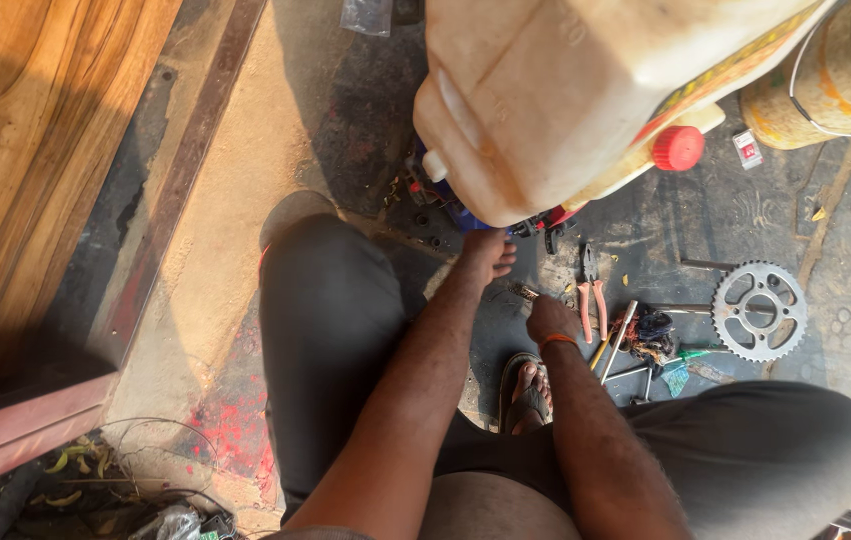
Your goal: The person sits on the floor and uses a screwdriver to disassemble a small engine component, likely a carburetor. They remove screws and separate internal parts, then inspect the disassembled pieces.
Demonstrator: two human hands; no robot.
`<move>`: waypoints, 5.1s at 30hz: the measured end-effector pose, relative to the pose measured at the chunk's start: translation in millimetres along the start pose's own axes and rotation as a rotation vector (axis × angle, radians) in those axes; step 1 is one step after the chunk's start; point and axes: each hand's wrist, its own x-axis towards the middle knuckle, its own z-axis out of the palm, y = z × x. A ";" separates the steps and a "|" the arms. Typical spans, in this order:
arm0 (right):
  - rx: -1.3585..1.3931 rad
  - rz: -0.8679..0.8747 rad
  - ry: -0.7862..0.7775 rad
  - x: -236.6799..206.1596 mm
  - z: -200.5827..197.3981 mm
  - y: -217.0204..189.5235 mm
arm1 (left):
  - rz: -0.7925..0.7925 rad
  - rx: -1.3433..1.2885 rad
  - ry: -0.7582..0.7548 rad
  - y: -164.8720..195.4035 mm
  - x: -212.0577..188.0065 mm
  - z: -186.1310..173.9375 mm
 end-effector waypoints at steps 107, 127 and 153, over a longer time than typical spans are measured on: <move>0.048 -1.187 0.450 -286.9 -201.2 59.8 | -0.063 -0.319 -0.168 -42.4 24.1 -4.7; -0.036 -0.860 0.183 -261.6 -277.9 56.9 | -0.013 -0.337 -0.152 -22.7 13.9 7.5; 0.040 -0.362 -0.006 -194.2 -277.5 67.6 | 0.031 -0.262 -0.155 -20.0 6.4 4.8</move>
